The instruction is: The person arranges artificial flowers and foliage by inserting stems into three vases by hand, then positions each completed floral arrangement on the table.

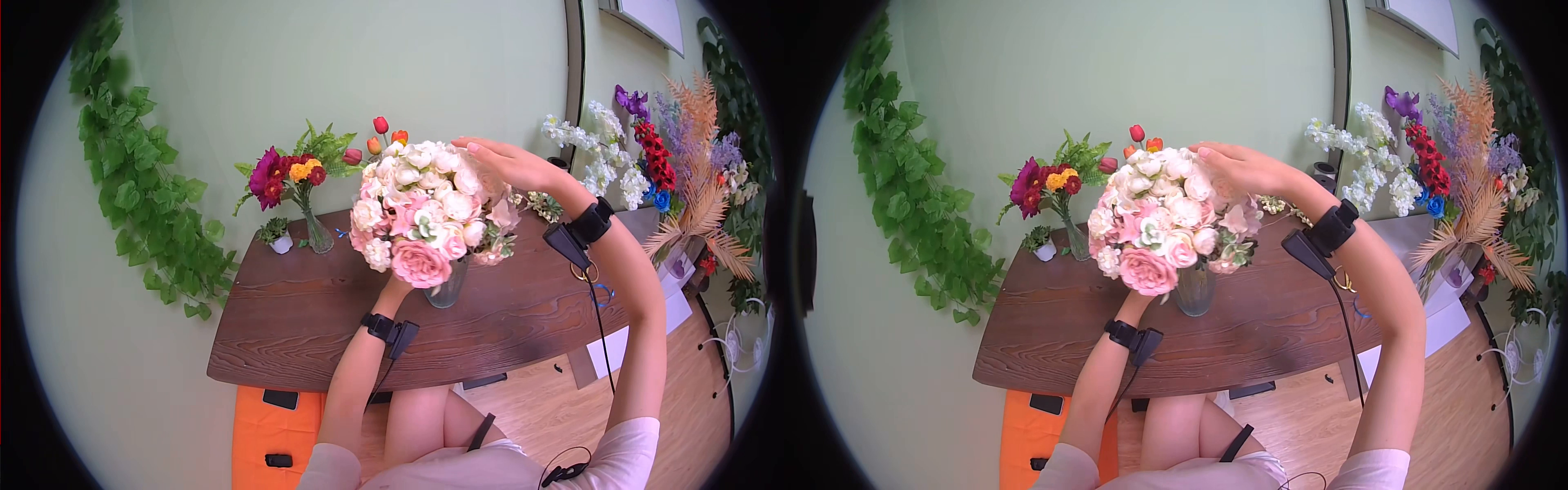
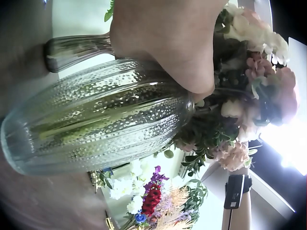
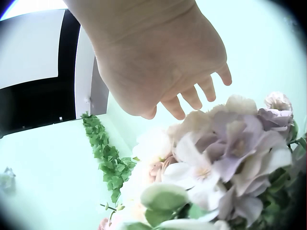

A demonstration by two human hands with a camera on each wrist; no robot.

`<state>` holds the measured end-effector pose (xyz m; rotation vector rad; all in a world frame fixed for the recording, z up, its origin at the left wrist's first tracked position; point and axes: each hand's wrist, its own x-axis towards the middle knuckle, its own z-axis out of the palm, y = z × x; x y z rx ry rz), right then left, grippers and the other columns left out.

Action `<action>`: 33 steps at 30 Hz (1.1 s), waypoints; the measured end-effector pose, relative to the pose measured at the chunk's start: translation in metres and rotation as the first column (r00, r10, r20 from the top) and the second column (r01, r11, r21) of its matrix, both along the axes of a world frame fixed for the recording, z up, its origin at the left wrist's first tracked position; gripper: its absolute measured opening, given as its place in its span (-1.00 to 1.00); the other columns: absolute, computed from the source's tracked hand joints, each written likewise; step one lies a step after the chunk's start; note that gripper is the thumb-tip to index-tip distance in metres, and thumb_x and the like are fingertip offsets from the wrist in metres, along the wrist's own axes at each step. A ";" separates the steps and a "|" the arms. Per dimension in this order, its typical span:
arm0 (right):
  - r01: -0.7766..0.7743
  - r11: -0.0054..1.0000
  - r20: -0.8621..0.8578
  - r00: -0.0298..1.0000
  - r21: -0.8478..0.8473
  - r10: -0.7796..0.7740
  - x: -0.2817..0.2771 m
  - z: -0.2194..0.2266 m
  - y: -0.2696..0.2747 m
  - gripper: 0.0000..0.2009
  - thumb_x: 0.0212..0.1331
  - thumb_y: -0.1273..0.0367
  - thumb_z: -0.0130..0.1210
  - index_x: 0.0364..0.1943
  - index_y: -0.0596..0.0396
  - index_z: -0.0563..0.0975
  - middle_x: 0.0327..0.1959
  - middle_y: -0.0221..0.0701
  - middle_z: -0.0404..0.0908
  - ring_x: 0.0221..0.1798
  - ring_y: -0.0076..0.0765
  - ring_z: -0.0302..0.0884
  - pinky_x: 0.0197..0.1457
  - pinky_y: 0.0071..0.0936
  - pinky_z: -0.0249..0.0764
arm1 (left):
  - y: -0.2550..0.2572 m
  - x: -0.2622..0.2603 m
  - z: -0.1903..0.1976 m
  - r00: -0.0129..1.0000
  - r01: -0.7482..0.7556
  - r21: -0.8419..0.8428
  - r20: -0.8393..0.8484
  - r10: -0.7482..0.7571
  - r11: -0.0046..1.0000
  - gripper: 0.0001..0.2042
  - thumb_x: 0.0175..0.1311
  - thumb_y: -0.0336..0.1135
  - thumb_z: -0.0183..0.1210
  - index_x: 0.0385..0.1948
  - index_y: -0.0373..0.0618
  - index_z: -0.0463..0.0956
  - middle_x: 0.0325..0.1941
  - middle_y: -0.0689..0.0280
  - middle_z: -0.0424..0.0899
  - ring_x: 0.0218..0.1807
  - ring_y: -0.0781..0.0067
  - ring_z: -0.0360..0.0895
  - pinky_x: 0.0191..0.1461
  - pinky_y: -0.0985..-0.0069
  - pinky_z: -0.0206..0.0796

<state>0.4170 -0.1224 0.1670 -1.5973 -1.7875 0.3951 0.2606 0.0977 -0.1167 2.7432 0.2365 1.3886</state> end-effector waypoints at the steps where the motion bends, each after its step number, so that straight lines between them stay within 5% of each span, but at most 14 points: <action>1: -0.007 1.000 0.008 1.000 0.000 0.007 0.002 -0.002 0.002 -0.47 0.35 0.04 -0.43 0.25 0.06 0.19 0.29 -0.25 0.17 0.34 -0.27 0.07 0.38 -0.39 -0.03 | 0.007 0.001 -0.008 0.997 -0.071 0.038 -0.019 0.071 0.997 -0.56 0.18 -0.28 0.08 0.10 -0.13 0.25 0.11 0.20 0.36 0.17 0.27 0.26 0.24 0.42 0.10; 3: -0.014 1.000 0.013 1.000 0.000 0.014 0.002 -0.003 0.001 -0.47 0.35 0.04 -0.43 0.26 0.07 0.19 0.28 -0.26 0.19 0.32 -0.28 0.10 0.37 -0.40 -0.01 | 0.025 0.007 -0.032 0.976 -0.207 0.117 -0.049 0.214 0.971 -0.53 0.18 -0.28 0.07 0.15 -0.12 0.22 0.18 0.19 0.30 0.24 0.26 0.20 0.31 0.41 0.03; 4: -0.014 1.000 -0.007 1.000 -0.016 0.014 -0.003 -0.001 -0.002 -0.48 0.36 0.05 -0.43 0.26 0.06 0.19 0.27 -0.27 0.20 0.31 -0.29 0.11 0.36 -0.40 0.01 | 0.025 0.043 -0.060 0.962 -0.023 0.019 0.272 0.017 1.000 -0.61 0.32 -0.28 -0.16 0.12 -0.28 0.18 0.15 0.14 0.33 0.20 0.29 0.25 0.30 0.42 0.02; 5: -0.015 0.999 -0.027 1.000 -0.032 0.014 -0.005 -0.001 -0.003 -0.49 0.36 0.06 -0.43 0.26 0.05 0.19 0.27 -0.27 0.21 0.30 -0.30 0.13 0.35 -0.41 0.03 | -0.008 0.018 -0.016 0.963 -0.024 0.019 0.271 0.018 1.000 -0.61 0.32 -0.28 -0.16 0.12 -0.28 0.18 0.15 0.14 0.33 0.20 0.29 0.25 0.30 0.42 0.02; 6: -0.017 0.999 -0.029 0.999 -0.032 0.016 -0.003 -0.003 -0.001 -0.49 0.36 0.06 -0.43 0.26 0.05 0.19 0.27 -0.27 0.21 0.30 -0.30 0.13 0.35 -0.41 0.03 | -0.047 0.004 0.036 0.988 0.132 -0.448 0.135 -0.078 0.884 -0.62 0.34 -0.28 -0.21 0.13 -0.28 0.17 0.20 0.11 0.26 0.25 0.27 0.18 0.32 0.43 -0.05; 7: -0.020 1.000 -0.027 0.999 0.004 0.020 0.000 -0.006 0.003 -0.50 0.36 0.07 -0.41 0.26 0.04 0.19 0.27 -0.27 0.21 0.30 -0.30 0.13 0.34 -0.41 0.03 | -0.087 -0.014 0.091 0.972 0.176 -0.820 0.059 -0.226 0.545 -0.62 0.37 -0.29 -0.27 0.14 -0.28 0.15 0.25 0.09 0.18 0.29 0.25 0.12 0.35 0.44 -0.11; 8: -0.024 0.999 -0.025 0.999 0.040 0.025 0.002 -0.008 0.005 -0.50 0.36 0.07 -0.40 0.26 0.02 0.19 0.27 -0.27 0.21 0.30 -0.30 0.14 0.34 -0.41 0.03 | -0.055 -0.003 0.054 0.950 0.285 -0.698 0.117 -0.289 0.657 -0.62 0.37 -0.28 -0.28 0.16 -0.27 0.14 0.23 0.09 0.23 0.28 0.23 0.14 0.34 0.43 -0.09; 9: -0.025 0.999 -0.026 0.999 0.039 0.026 0.002 -0.009 0.005 -0.50 0.36 0.07 -0.40 0.26 0.02 0.19 0.27 -0.27 0.21 0.30 -0.30 0.14 0.34 -0.41 0.03 | -0.035 -0.001 0.041 0.930 0.298 -0.713 0.069 -0.360 0.634 -0.60 0.32 -0.24 -0.14 0.14 -0.22 0.18 0.22 0.12 0.26 0.28 0.22 0.16 0.33 0.40 -0.06; 15: -0.010 0.997 0.041 0.999 0.071 0.007 -0.006 -0.011 0.001 -0.52 0.33 0.12 -0.31 0.27 0.01 0.17 0.29 -0.25 0.17 0.33 -0.28 0.08 0.36 -0.40 -0.02 | -0.034 0.002 0.039 0.928 0.285 -0.742 0.055 -0.369 0.606 -0.59 0.30 -0.23 -0.11 0.14 -0.21 0.19 0.22 0.13 0.26 0.27 0.22 0.17 0.33 0.39 -0.05; 20: 0.064 0.988 0.300 0.948 0.140 -0.104 -0.003 -0.026 0.007 -0.51 0.30 0.16 -0.27 0.27 0.02 0.17 0.35 -0.16 0.01 0.41 -0.15 -0.13 0.41 -0.29 -0.19 | -0.034 0.003 0.038 0.925 0.273 -0.772 0.046 -0.377 0.574 -0.58 0.28 -0.22 -0.07 0.14 -0.20 0.20 0.22 0.14 0.27 0.27 0.22 0.17 0.33 0.39 -0.04; 27: 0.116 0.972 0.334 0.925 0.207 -0.181 -0.011 -0.040 0.010 -0.52 0.30 0.18 -0.31 0.28 0.03 0.15 0.35 -0.13 0.00 0.42 -0.11 -0.16 0.41 -0.28 -0.22 | -0.038 0.005 0.033 0.920 0.257 -0.813 0.040 -0.391 0.523 -0.56 0.25 -0.21 -0.02 0.13 -0.18 0.22 0.22 0.15 0.28 0.27 0.23 0.18 0.32 0.38 -0.03; 30: 0.148 0.963 0.245 0.948 0.227 -0.204 -0.010 -0.044 0.013 -0.51 0.32 0.16 -0.33 0.27 0.08 0.15 0.35 -0.14 0.02 0.42 -0.15 -0.14 0.41 -0.33 -0.20 | -0.039 0.005 0.031 0.917 0.248 -0.828 0.035 -0.396 0.502 -0.56 0.24 -0.21 0.00 0.13 -0.18 0.22 0.22 0.16 0.28 0.27 0.23 0.19 0.32 0.37 -0.02; 32: 0.159 0.927 -0.092 0.986 0.340 -0.136 -0.001 -0.049 0.021 -0.48 0.29 0.09 -0.33 0.24 0.09 0.19 0.32 -0.14 0.08 0.40 -0.09 -0.11 0.41 -0.29 -0.20 | -0.038 0.004 0.032 0.917 0.243 -0.837 0.032 -0.398 0.491 -0.55 0.23 -0.21 0.01 0.13 -0.17 0.23 0.22 0.16 0.28 0.27 0.23 0.19 0.32 0.37 -0.02; 33: 0.158 0.927 -0.091 0.987 0.340 -0.135 0.003 -0.053 0.022 -0.48 0.29 0.09 -0.33 0.24 0.09 0.19 0.32 -0.14 0.08 0.40 -0.09 -0.11 0.41 -0.29 -0.20 | -0.038 0.003 0.032 0.917 0.240 -0.841 0.031 -0.398 0.485 -0.55 0.22 -0.20 0.02 0.13 -0.17 0.23 0.22 0.16 0.28 0.27 0.23 0.19 0.32 0.37 -0.02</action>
